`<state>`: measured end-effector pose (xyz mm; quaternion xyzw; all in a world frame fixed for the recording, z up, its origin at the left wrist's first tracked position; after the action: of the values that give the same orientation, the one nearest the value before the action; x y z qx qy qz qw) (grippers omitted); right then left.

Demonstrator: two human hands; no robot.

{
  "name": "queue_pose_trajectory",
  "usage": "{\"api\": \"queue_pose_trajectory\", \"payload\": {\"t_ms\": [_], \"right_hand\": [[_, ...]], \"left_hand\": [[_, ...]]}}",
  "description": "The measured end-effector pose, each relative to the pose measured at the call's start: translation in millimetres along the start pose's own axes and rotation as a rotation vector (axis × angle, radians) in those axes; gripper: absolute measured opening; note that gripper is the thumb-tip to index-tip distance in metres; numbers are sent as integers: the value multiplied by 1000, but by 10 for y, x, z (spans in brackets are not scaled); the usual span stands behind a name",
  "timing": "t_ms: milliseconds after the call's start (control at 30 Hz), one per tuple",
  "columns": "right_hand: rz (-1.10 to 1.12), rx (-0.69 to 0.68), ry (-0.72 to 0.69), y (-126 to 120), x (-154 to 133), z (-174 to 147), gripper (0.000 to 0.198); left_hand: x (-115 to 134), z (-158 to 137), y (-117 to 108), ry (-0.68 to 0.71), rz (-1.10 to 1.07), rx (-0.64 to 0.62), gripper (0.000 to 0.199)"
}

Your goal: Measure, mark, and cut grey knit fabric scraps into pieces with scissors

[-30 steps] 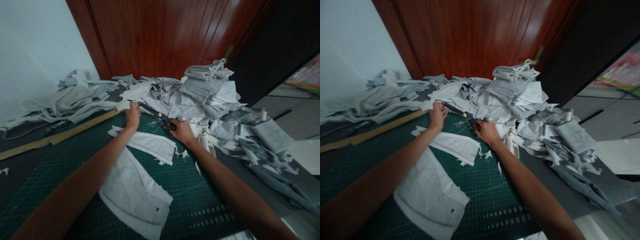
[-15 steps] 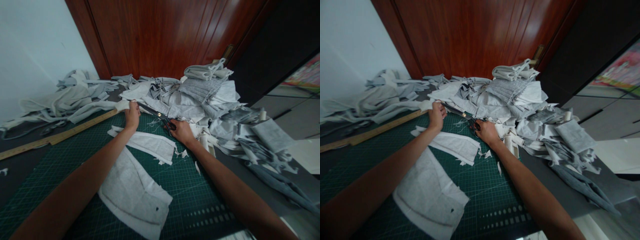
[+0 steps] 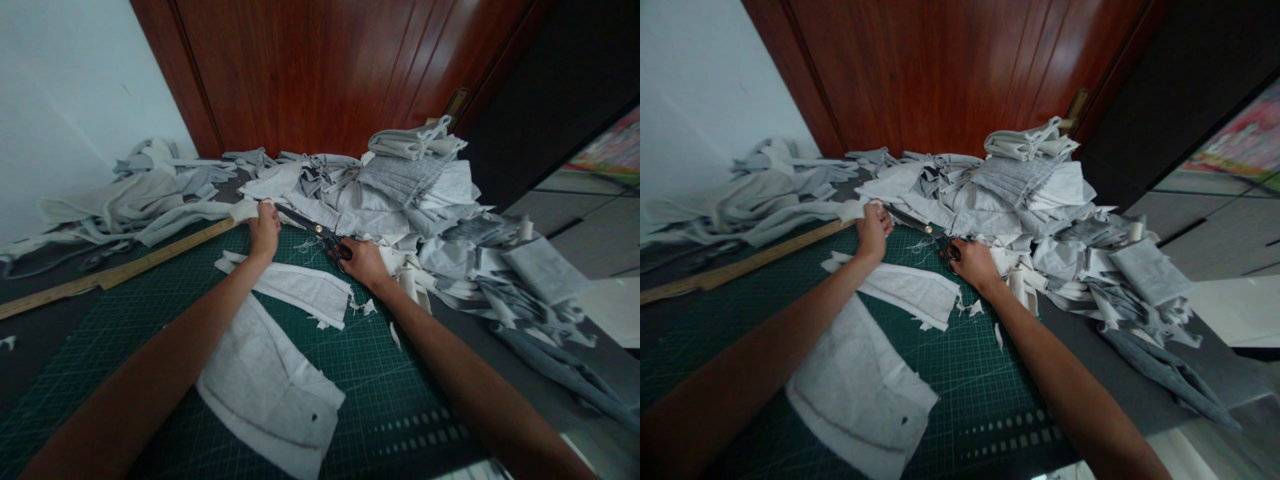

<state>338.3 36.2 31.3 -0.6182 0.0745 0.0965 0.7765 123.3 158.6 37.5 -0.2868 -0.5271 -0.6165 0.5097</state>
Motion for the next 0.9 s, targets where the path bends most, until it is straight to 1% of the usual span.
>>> {"api": "queue_pose_trajectory", "payload": {"t_ms": [233,367,533,900], "right_hand": [[6,4,1,-8,-13,-14,19],[-23,13,-6,-6,-18,-13,20],[-56,10,-12,3,-12,-6,21],[-63,22,-19,20,8,1,28]], "left_hand": [[-9,-1,-17,-20,1,30,35],[21,-29,1,-49,4,33,37],[59,-46,22,-34,-23,21,35],[25,-22,17,-15,-44,1,35]]}}
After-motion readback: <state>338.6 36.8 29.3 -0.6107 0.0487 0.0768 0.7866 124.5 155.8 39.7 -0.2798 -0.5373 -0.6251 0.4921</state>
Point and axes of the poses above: each hand's wrist, its own z-axis towards the middle knuckle, its own y-axis out of the palm, x = y × z, the point moved 8 cm from there along z, towards the middle knuckle, and after that the axes turned 2 degrees about y, right-handed, at the moved point
